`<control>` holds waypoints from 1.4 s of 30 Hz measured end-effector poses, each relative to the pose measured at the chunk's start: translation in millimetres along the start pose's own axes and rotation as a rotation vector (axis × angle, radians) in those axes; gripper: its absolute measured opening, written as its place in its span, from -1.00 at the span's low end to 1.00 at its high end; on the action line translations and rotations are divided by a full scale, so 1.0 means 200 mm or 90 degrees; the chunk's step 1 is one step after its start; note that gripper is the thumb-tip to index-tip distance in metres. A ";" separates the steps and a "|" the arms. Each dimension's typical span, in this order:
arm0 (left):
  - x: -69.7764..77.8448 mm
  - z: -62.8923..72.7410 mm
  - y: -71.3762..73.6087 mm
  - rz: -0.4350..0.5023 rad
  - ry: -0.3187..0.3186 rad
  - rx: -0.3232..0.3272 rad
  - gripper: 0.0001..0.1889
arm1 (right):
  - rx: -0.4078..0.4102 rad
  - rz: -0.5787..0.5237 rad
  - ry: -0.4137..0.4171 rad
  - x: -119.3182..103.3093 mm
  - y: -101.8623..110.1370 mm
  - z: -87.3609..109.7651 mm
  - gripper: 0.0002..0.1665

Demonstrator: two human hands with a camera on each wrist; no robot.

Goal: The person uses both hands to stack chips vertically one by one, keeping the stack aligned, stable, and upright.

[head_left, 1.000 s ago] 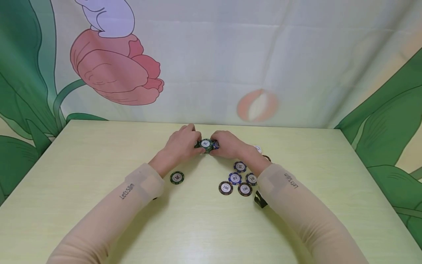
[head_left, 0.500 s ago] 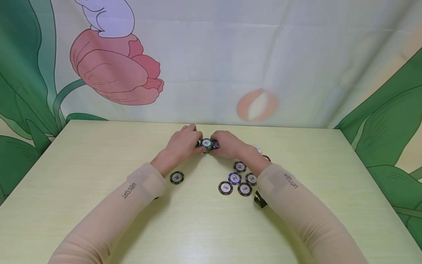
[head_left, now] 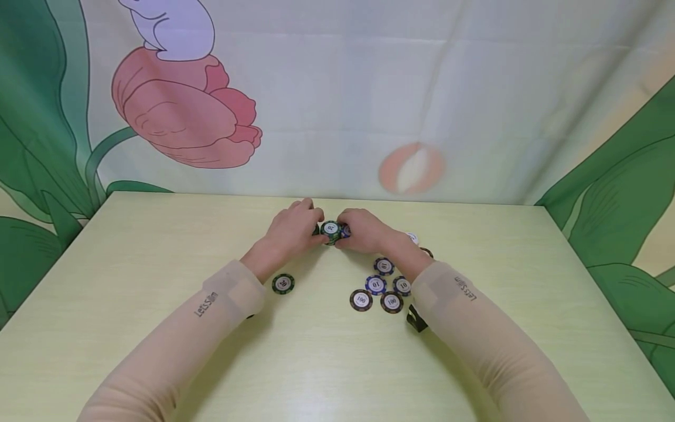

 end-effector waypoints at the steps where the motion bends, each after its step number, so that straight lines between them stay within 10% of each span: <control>1: 0.00 0.00 0.00 0.000 0.002 0.001 -0.56 | -0.001 -0.001 -0.001 0.00 0.00 0.00 -0.63; 13: -0.01 0.06 0.07 -0.011 0.002 -0.028 -0.71 | 0.000 -0.009 -0.002 0.00 0.00 0.00 -0.61; 30: -0.04 0.21 0.14 -0.028 0.094 -0.331 -0.72 | -0.016 0.011 -0.007 0.00 0.00 0.00 -0.54; 42: -0.06 0.22 0.14 -0.038 0.079 -0.346 -0.74 | -0.017 0.016 -0.015 0.00 -0.01 0.00 -0.52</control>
Point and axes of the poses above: each hand's wrist, its own z-axis away from the middle knuckle, its own y-axis out of the back of the hand, x = y × z, the point moved 2 cm from there along -z, towards the middle knuckle, and after that the axes turned 5 degrees about x, right-handed, at the moved point
